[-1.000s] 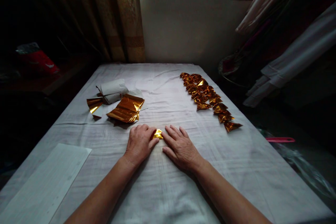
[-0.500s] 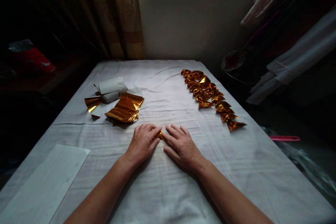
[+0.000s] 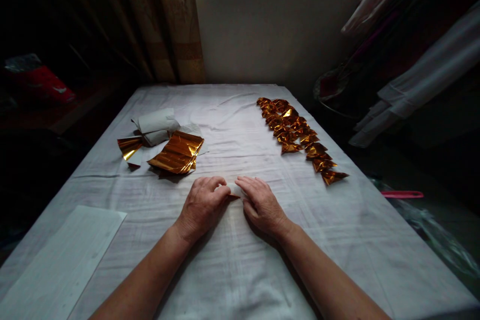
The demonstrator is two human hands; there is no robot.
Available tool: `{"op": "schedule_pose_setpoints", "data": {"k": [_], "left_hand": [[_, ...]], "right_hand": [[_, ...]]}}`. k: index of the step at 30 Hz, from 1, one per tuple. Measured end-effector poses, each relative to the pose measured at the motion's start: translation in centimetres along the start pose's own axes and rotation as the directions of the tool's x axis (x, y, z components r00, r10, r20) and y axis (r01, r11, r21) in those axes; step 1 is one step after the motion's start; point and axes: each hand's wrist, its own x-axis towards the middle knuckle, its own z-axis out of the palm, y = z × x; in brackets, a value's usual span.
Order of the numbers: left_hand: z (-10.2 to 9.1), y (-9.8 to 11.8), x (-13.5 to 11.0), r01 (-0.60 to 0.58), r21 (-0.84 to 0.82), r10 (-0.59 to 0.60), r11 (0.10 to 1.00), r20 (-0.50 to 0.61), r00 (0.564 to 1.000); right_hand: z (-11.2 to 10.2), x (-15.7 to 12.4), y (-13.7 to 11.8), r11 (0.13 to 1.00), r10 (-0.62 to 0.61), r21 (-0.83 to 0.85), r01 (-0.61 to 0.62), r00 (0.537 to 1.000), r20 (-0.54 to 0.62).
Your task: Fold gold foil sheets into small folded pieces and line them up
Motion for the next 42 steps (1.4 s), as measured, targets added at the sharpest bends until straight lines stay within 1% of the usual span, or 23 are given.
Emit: {"op": "schedule_pose_setpoints", "data": {"k": [3,6,9,11,15,19,22,25,27,30,32,34,36,37,39,42], "left_hand": [[-0.2,-0.1,-0.3,-0.047,-0.024,0.046,0.999,-0.046,0.998],[-0.2,-0.3,-0.4,-0.061,-0.109,0.052,0.992,-0.077,0.996],[-0.1,-0.7,-0.6,-0.112,-0.23,0.097,0.967,-0.074,0.993],[0.0,-1.1,-0.7,-0.14,-0.312,0.13,0.94,-0.052,0.99],[0.1,-2.1,-1.2,-0.125,-0.393,0.123,0.911,-0.031,0.992],[0.0,-2.6,-1.5,-0.084,-0.471,0.076,0.878,-0.036,0.996],[-0.2,-2.6,-1.6,-0.069,-0.509,0.065,0.858,-0.026,0.998],[-0.2,-2.6,-1.7,-0.073,-0.498,0.079,0.864,-0.01,0.997],[-0.2,-2.7,-1.7,-0.093,-0.441,0.101,0.893,-0.005,0.995],[0.0,-3.1,-1.7,-0.094,-0.281,0.1,0.955,0.007,0.995],[0.0,-3.2,-1.7,-0.091,-0.199,0.095,0.976,0.013,0.995],[-0.2,-3.1,-1.8,-0.122,-0.201,0.131,0.972,0.033,0.991],[-0.6,-2.6,-1.9,-0.133,-0.247,0.153,0.96,0.065,0.986],[-0.8,-2.3,-1.9,-0.117,-0.264,0.143,0.957,0.082,0.986],[-1.1,-1.4,-1.9,-0.056,-0.267,0.084,0.962,0.093,0.992],[-0.9,-0.4,-1.9,0.025,-0.262,-0.002,0.965,0.089,0.996]], "right_hand": [[0.0,0.0,0.3,1.0,-0.018,0.009,0.018,1.0,-0.023],[0.0,0.0,0.5,0.998,-0.057,-0.017,0.056,0.997,-0.052],[0.2,0.0,0.7,0.992,-0.111,-0.072,0.105,0.989,-0.093],[0.3,0.0,0.9,0.985,-0.144,-0.106,0.133,0.985,-0.097],[0.0,0.1,0.9,0.976,-0.188,-0.123,0.18,0.981,-0.054],[-0.4,0.1,0.7,0.972,-0.227,-0.061,0.226,0.974,-0.01],[-0.3,0.1,0.8,0.968,-0.246,-0.065,0.244,0.968,-0.039],[-0.3,0.2,0.8,0.956,-0.279,-0.119,0.268,0.956,-0.09],[-0.5,0.2,0.6,0.943,-0.308,-0.16,0.291,0.947,-0.092],[-1.0,0.3,-0.3,0.925,-0.337,-0.201,0.321,0.94,-0.049],[-1.2,0.4,-0.9,0.921,-0.345,-0.19,0.339,0.939,0.0],[-1.3,0.4,-1.1,0.93,-0.334,-0.146,0.337,0.941,0.049],[-1.2,0.4,-1.1,0.947,-0.306,-0.082,0.312,0.949,0.071],[-1.1,0.4,-1.0,0.954,-0.292,-0.05,0.296,0.954,0.069],[-0.9,0.4,-0.7,0.964,-0.267,0.004,0.267,0.962,0.055],[-0.6,0.4,-0.5,0.972,-0.232,0.051,0.23,0.971,0.05]]}}
